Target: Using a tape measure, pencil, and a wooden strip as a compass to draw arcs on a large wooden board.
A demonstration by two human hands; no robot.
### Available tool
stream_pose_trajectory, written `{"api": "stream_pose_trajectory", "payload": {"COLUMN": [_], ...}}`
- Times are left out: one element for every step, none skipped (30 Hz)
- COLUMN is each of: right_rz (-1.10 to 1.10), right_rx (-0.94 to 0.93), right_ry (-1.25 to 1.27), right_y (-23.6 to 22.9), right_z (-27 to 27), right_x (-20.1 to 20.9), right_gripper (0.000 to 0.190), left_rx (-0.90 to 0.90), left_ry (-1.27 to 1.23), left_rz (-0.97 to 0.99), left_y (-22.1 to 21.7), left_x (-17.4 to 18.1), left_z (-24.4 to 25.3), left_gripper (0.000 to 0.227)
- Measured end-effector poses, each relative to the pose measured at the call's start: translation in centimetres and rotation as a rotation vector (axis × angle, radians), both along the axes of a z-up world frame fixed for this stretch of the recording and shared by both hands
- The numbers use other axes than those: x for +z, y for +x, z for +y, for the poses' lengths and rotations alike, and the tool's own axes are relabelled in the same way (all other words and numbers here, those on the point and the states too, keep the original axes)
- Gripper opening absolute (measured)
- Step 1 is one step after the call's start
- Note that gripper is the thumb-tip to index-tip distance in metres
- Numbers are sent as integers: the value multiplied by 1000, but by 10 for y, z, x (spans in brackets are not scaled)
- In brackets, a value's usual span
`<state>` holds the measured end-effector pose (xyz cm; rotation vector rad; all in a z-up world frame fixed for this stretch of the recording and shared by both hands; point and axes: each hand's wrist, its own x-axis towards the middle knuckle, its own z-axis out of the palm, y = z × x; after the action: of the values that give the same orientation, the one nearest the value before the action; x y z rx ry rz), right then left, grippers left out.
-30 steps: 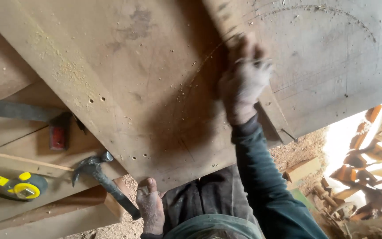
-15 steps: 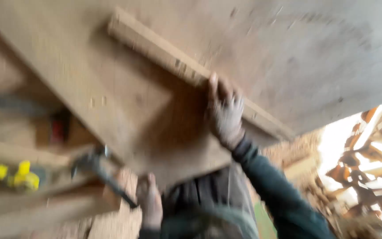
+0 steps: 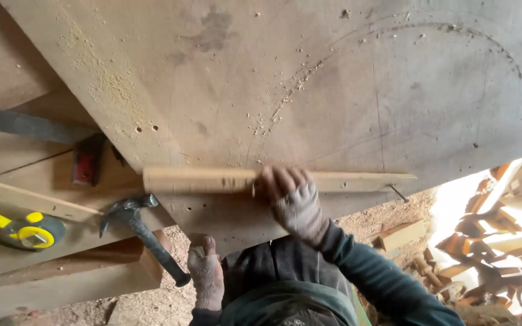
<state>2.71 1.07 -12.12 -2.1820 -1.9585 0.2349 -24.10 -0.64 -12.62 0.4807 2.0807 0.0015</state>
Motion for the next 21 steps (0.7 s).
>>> {"api": "stream_pose_trajectory", "payload": {"right_rz": [60, 122, 124, 95, 65, 74, -64, -217, -223, -179, -135, -161, -157, -105, -84, -96, -108, -94, -83, -84, -82], "right_rx": [68, 127, 126, 110, 95, 109, 41, -43, -46, -76, -102, -119, -24, 119, 149, 142, 135, 157, 111, 31, 19], "right_ry": [84, 156, 141, 78, 15, 27, 152, 263, 259, 109, -41, -5, 109, 179, 171, 179, 187, 203, 224, 219, 209], "right_y": [1, 0, 7, 15, 22, 23, 24, 26, 25, 17, 10, 11, 11, 7, 13, 14, 15, 15, 15, 6, 4], "right_z": [3, 2, -3, -4, -5, 17, 38, 54, 45, 32, 19, 23, 26, 11, 13, 17, 22, 24, 26, 17, 5], "right_x": [6, 16, 5, -8, -19, -11, -1, 10, 4, 2, 2, 6, 9, 22, 23, 23, 23, 15, 8, 6, 4], "right_gripper": [55, 51, 51, 53, 61, 61, 44, 31, 31, 43, 58, 58, 45, 33, 33, 33, 33, 33, 34, 35, 35], "left_rx": [-73, -154, -155, -130, -104, -92, -109, -141, -145, -92, -38, -52, -203, -309, -278, -207, -136, -113, -74, -70, -82], "left_ry": [27, 42, 27, 76, 125, 136, 144, 137, 134, 83, 32, 68, 87, 54, 40, 72, 103, 116, 70, -1, -12], "left_rz": [24, 48, 48, -14, -75, -65, -50, -52, -59, -31, -3, -30, -18, 38, 55, -12, -78, -63, -63, -75, -72], "left_y": [-3, -8, -5, -2, 0, -2, -4, -6, 8, 16, 24, 16, 7, -4, 7, 12, 17, 24, 30, 28, 19], "left_x": [-7, -10, -4, -2, 2, 1, 0, -2, 0, 12, 25, 16, 6, 19, 28, 29, 30, 28, 27, 29, 31], "left_z": [-4, -12, -12, -9, -6, -7, -8, -9, 4, 13, 22, 23, 25, -4, -4, 9, 23, 29, 34, 38, 29], "left_gripper": [36, 40, 40, 32, 25, 25, 27, 29, 29, 29, 28, 28, 31, 37, 37, 32, 28, 28, 28, 30, 30]}}
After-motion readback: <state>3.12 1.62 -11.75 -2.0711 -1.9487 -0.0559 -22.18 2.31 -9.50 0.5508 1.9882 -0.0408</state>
